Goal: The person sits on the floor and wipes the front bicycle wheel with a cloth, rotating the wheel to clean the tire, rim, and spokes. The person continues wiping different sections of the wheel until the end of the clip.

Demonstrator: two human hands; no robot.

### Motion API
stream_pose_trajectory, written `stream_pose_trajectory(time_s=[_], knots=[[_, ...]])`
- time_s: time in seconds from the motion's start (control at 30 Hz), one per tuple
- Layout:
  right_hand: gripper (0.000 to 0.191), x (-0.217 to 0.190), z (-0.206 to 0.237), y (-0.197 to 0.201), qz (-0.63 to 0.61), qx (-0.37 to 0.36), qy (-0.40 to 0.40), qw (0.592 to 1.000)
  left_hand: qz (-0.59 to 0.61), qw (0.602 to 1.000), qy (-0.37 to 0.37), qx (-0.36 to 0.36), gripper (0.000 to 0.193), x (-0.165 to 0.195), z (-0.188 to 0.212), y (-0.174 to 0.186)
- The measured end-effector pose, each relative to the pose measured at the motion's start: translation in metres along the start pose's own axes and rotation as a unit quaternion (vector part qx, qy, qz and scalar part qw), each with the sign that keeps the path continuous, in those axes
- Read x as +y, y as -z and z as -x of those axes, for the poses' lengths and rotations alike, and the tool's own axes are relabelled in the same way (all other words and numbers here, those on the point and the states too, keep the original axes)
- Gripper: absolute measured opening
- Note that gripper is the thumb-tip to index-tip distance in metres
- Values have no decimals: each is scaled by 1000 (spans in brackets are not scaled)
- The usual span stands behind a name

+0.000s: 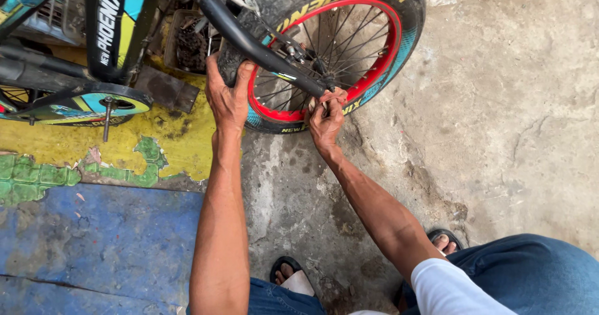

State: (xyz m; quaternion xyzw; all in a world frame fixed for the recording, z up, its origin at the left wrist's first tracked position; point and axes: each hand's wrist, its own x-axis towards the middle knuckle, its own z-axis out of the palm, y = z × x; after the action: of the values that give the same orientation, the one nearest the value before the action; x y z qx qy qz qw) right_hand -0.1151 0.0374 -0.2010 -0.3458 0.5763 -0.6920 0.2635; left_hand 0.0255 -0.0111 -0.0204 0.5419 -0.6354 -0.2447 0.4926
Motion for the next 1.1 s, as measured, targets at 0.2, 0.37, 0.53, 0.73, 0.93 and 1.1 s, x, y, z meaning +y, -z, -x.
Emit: stream_pose_trajectory(time_s=[0.2,0.37,0.53,0.73,0.93,1.1], knots=[[15,10,-7,32,162,-181,174,954,4,1000,11,-5,55,-8,1,0],[17,7,-37,81,173,-204,149,952,-1,1000,10,-7,57,-18,2,0],[22,18,-70,100,283,-83,176,939,3,1000,0,-11,59,-26,2,1],[18,20,-44,78,218,-222,128,942,-3,1000,1,-8,58,-22,0,0],[16,-9,-61,85,192,-97,79,973,-1,1000,21,-3,58,-15,0,1],[11,-32,-99,95,255,10,142,956,-27,1000,-3,9,63,-9,-1,3]])
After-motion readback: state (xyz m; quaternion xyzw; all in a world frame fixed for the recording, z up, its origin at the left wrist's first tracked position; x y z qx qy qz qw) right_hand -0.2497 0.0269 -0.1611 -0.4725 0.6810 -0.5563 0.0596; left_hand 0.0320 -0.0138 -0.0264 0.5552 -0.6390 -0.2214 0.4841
